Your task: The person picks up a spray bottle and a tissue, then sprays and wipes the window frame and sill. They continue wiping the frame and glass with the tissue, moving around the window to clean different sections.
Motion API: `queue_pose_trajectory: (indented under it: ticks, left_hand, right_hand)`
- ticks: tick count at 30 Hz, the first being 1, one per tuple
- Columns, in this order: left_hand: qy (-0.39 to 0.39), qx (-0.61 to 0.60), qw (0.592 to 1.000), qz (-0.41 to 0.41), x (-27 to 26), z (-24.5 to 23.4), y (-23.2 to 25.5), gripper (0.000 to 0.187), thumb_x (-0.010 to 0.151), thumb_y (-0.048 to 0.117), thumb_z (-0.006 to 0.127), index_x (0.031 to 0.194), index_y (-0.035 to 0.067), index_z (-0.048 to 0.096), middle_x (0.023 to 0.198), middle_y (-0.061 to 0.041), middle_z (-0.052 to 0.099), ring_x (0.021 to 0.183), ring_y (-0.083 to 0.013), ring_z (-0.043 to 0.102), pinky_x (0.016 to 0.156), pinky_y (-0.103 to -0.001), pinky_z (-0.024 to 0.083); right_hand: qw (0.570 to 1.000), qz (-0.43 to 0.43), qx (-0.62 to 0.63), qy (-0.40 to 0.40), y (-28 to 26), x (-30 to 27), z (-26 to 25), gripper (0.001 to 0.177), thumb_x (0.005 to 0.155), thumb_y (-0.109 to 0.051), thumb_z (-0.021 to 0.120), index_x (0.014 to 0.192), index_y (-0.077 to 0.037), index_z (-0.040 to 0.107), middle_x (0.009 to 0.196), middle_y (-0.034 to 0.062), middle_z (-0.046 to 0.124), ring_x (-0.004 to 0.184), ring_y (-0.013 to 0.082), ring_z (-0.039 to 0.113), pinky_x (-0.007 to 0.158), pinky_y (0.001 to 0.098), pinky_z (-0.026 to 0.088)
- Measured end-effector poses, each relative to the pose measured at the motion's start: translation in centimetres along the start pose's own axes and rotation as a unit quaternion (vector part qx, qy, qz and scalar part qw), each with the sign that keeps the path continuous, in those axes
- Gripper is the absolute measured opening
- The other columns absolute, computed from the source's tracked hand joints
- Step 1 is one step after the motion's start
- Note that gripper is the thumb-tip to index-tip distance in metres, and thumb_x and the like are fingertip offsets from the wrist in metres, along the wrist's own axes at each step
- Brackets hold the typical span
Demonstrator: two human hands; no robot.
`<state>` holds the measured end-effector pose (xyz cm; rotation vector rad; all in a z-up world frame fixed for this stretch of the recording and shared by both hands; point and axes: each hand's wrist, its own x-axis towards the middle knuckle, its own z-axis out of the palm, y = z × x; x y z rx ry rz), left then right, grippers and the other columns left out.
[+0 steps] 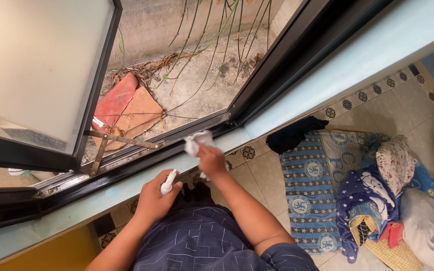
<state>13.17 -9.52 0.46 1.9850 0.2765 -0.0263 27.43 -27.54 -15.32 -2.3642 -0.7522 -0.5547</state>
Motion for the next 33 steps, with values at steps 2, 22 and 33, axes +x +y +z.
queue_pose_trajectory:
  ticks: [2, 22, 33]
  left_hand:
    - [0.002, -0.001, 1.000, -0.007, 0.0, -0.1, 0.0, 0.032, 0.085, 0.025, 0.076, 0.114, 0.012, 0.071, 0.079, -0.011, 0.077, 0.071, -0.0206, 0.074, 0.070, -0.033, 0.055]
    - [0.014, -0.019, 1.000, 0.003, 0.3, -0.1, 1.3, 0.033, 0.085, 0.022, 0.076, 0.115, 0.009, 0.071, 0.069, -0.004, 0.067, 0.065, -0.0117, 0.059, 0.065, -0.029, 0.051]
    - [-0.016, -0.028, 0.997, 0.072, 2.1, 1.5, 4.4, 0.031, 0.084, 0.020, 0.077, 0.113, 0.007, 0.071, 0.067, -0.002, 0.063, 0.063, -0.0108, 0.057, 0.063, -0.028, 0.050]
  right_hand:
    - [0.986, 0.154, -0.021, -0.060, 3.4, 0.3, -1.0, 0.019, 0.099, -0.015, 0.061, 0.104, -0.015, 0.079, 0.079, 0.0086, 0.076, 0.064, 0.0262, 0.073, 0.059, 0.0400, 0.059]
    - [0.954, 0.200, 0.030, 0.223, 2.1, 4.5, -11.5, 0.009, 0.093, -0.012, 0.077, 0.093, -0.003, 0.076, 0.084, 0.0163, 0.074, 0.073, 0.0339, 0.073, 0.064, 0.0425, 0.056]
    - [0.919, -0.025, -0.293, 0.262, 0.0, 11.3, -15.1, 0.017, 0.091, -0.011, 0.066, 0.103, -0.002, 0.074, 0.119, 0.0123, 0.076, 0.121, 0.0447, 0.065, 0.098, 0.0522, 0.050]
